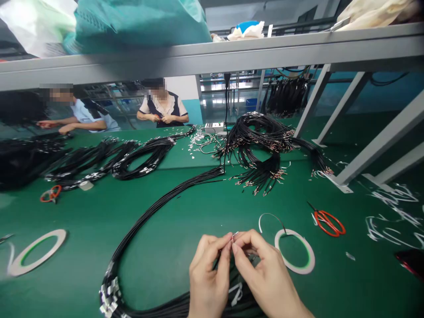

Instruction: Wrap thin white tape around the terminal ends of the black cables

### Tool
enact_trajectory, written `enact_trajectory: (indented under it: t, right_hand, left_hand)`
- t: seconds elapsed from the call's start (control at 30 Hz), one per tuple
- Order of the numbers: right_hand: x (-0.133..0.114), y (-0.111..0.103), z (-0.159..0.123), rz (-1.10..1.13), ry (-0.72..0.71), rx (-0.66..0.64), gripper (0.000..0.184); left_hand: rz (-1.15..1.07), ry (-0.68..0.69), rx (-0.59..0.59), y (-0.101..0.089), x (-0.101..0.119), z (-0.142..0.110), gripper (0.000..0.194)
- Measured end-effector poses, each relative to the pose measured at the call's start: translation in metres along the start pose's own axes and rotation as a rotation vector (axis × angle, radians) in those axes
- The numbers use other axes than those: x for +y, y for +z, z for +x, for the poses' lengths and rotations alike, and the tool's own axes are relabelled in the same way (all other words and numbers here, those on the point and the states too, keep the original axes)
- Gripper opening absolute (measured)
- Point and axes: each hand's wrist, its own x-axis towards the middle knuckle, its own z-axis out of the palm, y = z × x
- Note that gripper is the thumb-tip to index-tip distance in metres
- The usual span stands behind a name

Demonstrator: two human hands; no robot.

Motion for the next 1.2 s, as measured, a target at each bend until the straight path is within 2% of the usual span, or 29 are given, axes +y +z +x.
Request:
enact_trajectory:
  t: [0.17,0.33,0.47,0.53,0.73,0.87,1.03,1.2]
  right_hand:
    - [0.000,-0.001,-0.002,0.024,0.027,-0.041,0.011]
    - [-0.002,-0.004,-0.002,0.030,0.035,-0.083,0.012]
    - [-0.002,-0.004,-0.002,0.014,0.052,-0.103,0.014]
    - [-0.001,-0.004,-0.002,-0.006,0.061,-0.097,0.015]
    - [-0.001,-0.003,-0.001,0.017,0.057,-0.107,0.016]
    - [-0.002,-0.002,-0.001,0.047,0.044,-0.133,0.016]
    - [0.002,0.002,0.000,0.051,0.020,-0.117,0.012]
    - [0.006,0.003,0.000,0.074,0.057,-0.038,0.012]
  left_hand:
    - [-0.084,-0.137,0.005,0.001,0.004,-0.003,0.018]
    - [-0.349,-0.365,0.027,0.002,0.010,0.003,0.012]
    - [-0.561,-0.578,-0.050,-0.002,0.012,0.005,0.019]
    - [-0.617,-0.630,-0.078,-0.005,0.013,0.005,0.019]
    - [-0.599,-0.574,-0.098,-0.009,0.017,0.010,0.017]
    - [-0.521,-0.552,-0.072,-0.005,0.014,0.011,0.019]
    - [-0.531,-0.544,-0.003,0.002,0.006,0.009,0.019]
    - [-0.611,-0.576,-0.089,-0.002,0.003,0.012,0.020]
